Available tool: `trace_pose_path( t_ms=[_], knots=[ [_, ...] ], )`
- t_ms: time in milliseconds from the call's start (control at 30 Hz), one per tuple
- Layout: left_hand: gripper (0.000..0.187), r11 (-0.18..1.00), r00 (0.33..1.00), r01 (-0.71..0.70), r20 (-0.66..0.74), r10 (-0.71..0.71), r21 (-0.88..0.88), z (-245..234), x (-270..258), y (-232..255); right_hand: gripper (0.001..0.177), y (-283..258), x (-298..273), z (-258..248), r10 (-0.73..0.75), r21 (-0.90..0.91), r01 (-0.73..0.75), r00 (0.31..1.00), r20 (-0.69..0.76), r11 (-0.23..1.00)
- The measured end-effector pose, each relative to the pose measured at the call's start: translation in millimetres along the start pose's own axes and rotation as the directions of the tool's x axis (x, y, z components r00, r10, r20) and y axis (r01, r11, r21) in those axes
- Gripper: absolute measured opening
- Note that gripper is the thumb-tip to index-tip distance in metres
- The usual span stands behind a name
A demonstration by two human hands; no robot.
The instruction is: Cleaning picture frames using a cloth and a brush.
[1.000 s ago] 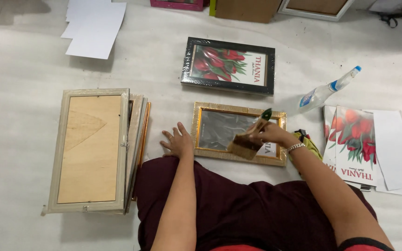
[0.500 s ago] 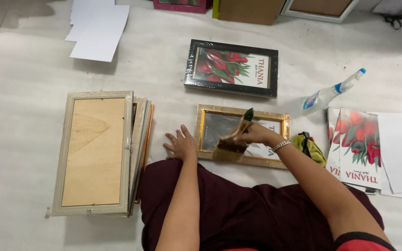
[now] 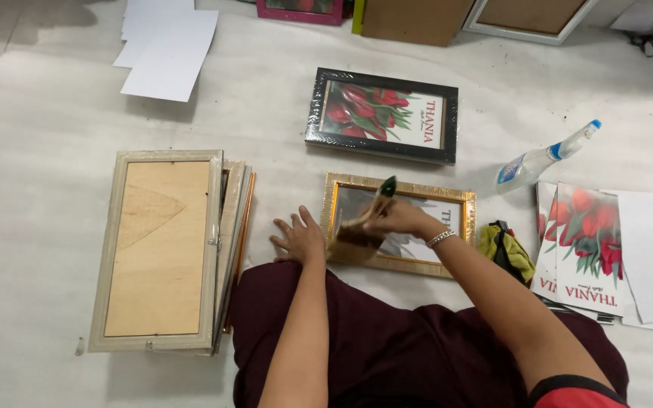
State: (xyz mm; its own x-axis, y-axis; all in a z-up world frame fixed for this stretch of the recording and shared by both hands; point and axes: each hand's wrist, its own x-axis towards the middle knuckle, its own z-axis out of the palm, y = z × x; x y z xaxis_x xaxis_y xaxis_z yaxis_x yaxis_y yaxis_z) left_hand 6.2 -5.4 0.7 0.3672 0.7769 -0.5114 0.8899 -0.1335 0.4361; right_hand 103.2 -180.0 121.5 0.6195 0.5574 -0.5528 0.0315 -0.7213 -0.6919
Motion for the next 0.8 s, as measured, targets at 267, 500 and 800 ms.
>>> trace_pose_path(
  t_ms=[267,500,800],
  knots=[
    [0.073,1.0,1.0,0.005,0.012,-0.005,-0.007,-4,-4,0,0.045,34,62,-16,-0.146,-0.11,0.109,0.895,-0.422,0.988],
    [0.072,1.0,1.0,0.018,0.015,-0.017,-0.018,-9,-6,2,0.049,10,32,8,-0.177,0.067,0.183,0.981,-0.075,0.981],
    [0.07,1.0,1.0,0.019,0.004,-0.019,-0.021,-9,-8,3,0.053,29,95,0,-0.157,-0.161,0.11,0.936,-0.315,0.981]
  ],
)
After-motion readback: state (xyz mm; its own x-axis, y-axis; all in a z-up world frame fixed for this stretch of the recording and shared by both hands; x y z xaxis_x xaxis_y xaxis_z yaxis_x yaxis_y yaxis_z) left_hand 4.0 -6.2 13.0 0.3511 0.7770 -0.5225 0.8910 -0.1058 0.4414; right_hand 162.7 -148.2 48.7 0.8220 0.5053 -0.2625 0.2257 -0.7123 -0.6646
